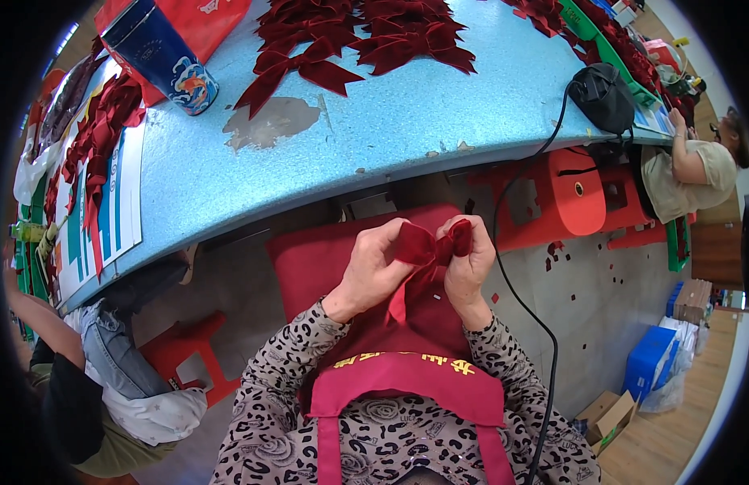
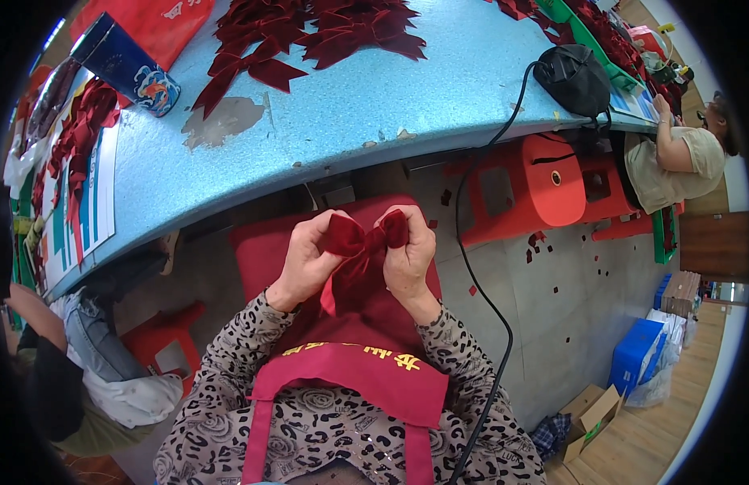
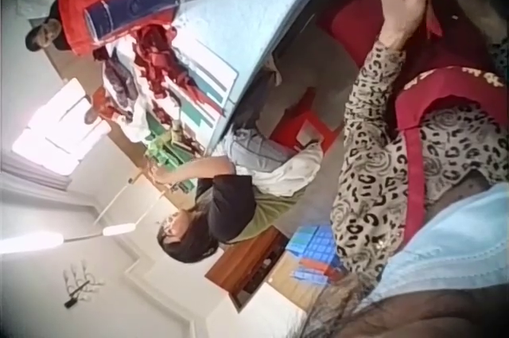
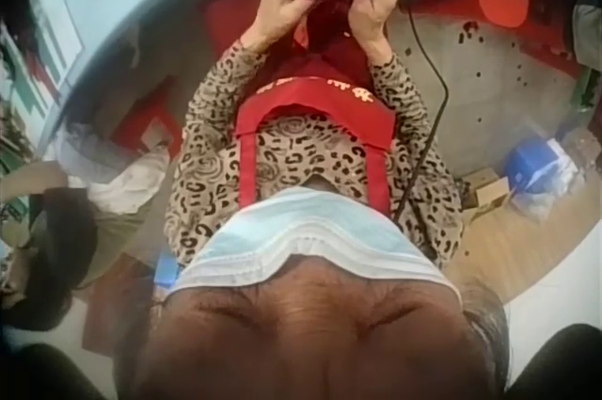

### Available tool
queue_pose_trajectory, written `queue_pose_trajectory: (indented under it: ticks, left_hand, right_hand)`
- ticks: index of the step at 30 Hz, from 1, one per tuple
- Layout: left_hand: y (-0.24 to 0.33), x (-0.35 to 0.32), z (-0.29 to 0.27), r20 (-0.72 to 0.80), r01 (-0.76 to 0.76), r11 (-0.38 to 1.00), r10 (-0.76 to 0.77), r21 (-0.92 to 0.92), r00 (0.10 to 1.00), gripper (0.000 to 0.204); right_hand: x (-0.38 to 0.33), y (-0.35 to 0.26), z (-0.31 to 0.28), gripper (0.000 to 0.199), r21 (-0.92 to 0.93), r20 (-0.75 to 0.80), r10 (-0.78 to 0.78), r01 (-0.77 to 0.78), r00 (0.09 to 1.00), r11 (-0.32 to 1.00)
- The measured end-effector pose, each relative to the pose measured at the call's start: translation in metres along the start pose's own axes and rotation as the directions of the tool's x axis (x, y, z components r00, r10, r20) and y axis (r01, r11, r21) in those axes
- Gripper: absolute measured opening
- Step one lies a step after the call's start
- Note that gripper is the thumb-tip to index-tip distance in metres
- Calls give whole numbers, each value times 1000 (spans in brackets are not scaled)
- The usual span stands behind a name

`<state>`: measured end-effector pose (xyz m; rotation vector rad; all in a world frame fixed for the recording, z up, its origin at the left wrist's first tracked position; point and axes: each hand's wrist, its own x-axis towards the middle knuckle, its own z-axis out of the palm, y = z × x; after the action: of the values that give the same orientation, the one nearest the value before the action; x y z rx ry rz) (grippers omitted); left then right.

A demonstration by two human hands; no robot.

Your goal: Assembling red ribbon bows by folding and tying fabric pieces in a factory setting.

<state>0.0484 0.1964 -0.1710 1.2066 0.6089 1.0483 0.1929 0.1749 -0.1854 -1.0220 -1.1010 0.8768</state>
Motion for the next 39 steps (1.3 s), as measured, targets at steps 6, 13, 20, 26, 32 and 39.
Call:
queue_pose_trajectory:
  ticks: [6, 13, 20, 26, 32, 39]
  left_hand:
    - [-4, -1, -2, -41, 115, 957, -130, -266, 991, 8]
    - [-14, 0, -4, 41, 8, 985, -1, -170, 999, 17]
    - [-12, 5, 3, 52, -199, 979, 197, 38, 979, 20]
    - [12, 4, 27, -3, 102, 957, -107, -271, 994, 20]
    - [12, 4, 30, -63, 82, 977, -96, -197, 993, 18]
    - [11, 2, 27, -28, 20, 999, -21, -31, 999, 14]
  right_hand:
    - [-2, -3, 3, 14, 0, 43, 4, -4, 999, 1000]
    - [6, -3, -4, 10, -94, 114, -191, 202, 975, 975]
    - [13, -19, -4, 11, 96, 204, -34, 15, 978, 995]
    - [23, -25, -12, 11, -313, 278, -332, 412, 901, 856]
    - [15, -35, -8, 9, 65, 163, 70, -81, 984, 995]
    - [30, -34, -20, 11, -302, 265, -284, 359, 922, 883]
